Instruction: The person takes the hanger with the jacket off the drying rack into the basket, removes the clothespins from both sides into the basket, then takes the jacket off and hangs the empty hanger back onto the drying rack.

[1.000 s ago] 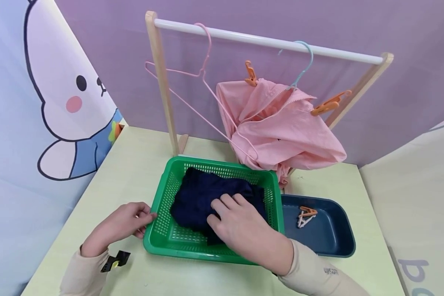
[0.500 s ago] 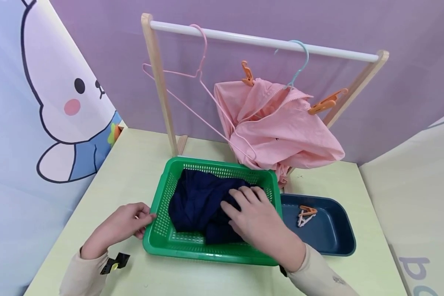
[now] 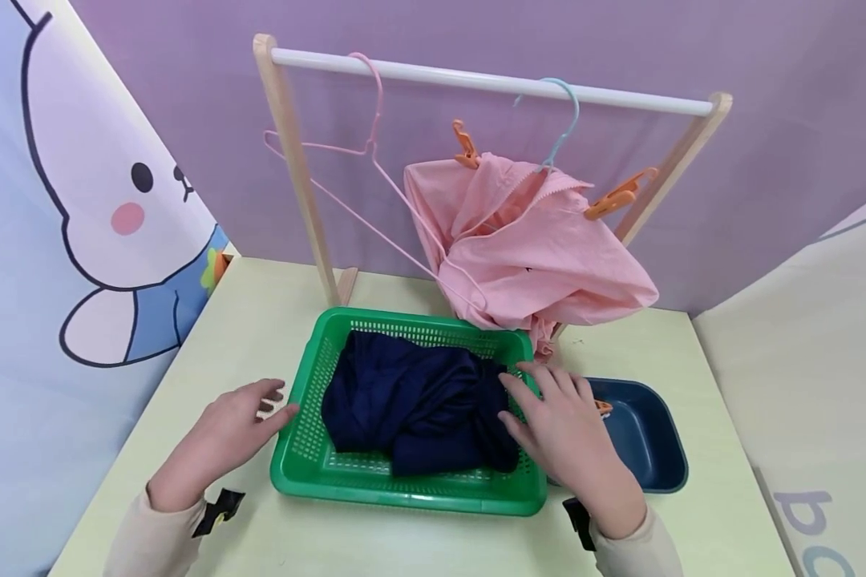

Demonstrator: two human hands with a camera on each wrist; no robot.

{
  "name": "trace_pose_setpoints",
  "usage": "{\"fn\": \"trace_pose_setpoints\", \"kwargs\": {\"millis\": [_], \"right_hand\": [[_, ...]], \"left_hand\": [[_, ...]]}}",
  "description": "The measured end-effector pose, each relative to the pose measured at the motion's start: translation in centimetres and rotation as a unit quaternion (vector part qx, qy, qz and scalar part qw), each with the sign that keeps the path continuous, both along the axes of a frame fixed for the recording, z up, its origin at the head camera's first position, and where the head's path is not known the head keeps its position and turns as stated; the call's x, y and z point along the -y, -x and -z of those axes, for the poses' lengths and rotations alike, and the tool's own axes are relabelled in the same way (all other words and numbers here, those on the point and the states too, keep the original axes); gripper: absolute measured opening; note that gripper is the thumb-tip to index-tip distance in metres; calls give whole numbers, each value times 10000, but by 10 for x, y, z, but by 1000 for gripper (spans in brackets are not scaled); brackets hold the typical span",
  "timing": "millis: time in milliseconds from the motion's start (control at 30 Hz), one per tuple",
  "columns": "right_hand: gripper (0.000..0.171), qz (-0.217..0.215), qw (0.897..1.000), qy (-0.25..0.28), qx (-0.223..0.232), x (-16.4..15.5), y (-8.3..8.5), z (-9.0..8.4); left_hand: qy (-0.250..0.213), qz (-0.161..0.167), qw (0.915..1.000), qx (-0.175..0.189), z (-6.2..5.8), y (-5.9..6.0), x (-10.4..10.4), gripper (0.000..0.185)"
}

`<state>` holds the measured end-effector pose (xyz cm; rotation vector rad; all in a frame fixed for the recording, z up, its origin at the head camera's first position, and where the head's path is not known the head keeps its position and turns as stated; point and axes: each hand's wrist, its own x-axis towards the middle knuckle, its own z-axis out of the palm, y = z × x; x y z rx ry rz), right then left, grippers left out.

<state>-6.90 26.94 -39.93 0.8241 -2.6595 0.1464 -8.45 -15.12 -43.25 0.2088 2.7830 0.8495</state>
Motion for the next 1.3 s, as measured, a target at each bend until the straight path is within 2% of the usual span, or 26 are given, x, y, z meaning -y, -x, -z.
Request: {"fn": "trace_pose_setpoints", "kwargs": {"millis": [67, 133, 333, 433, 533, 600, 667, 767, 900, 1000, 1100, 1200, 1300], "right_hand": [[69, 144, 9998, 133, -4, -5, -1, 2], [70, 264, 9994, 222, 7, -9, -1, 3], [43, 415, 9980, 471, 52, -18, -2, 2], [39, 498, 9964, 677, -50, -21, 0, -3], [47, 579, 9934, 907, -391, -26, 7, -13], [58, 595, 9905, 1002, -728, -31, 15, -23], [52, 617, 9863, 1096, -1067, -37, 24, -34], [31, 765, 9788, 1222, -1456, -47, 39, -52], [22, 1237, 9655, 1533, -1702, -55, 59, -72], [22, 1633, 9558, 1729, -1728, -58, 73, -82], [25, 1909, 9512, 1790, -1637, -60, 84, -90], [25, 2070, 9517, 1745, -1448, -61, 91, -94], [23, 2203, 9530, 1677, -1228, -61, 96, -95]], "left_hand": [[71, -35, 9992, -403, -4, -1, -5, 57], [34, -23, 9972, -745, -7, -2, -10, 60], [-143, 175, 9899, -1400, -11, -2, -23, 62], [-165, 259, 9868, -1590, -14, -1, -26, 63], [-177, 335, 9827, -1814, -20, 1, -30, 63], [-174, 414, 9787, -2005, -26, 4, -32, 62], [-162, 504, 9744, -2186, -34, 7, -36, 61], [-135, 665, 9684, -2401, -47, 13, -43, 60], [-170, 861, 9622, -2577, -67, 22, -54, 61], [-239, 1020, 9583, -2658, -80, 29, -66, 61], [-335, 1183, 9527, -2779, -90, 38, -77, 60], [-520, 1336, 9419, -3036, -96, 48, -87, 56], [-721, 1439, 9267, -3396, -103, 58, -94, 51]]}}
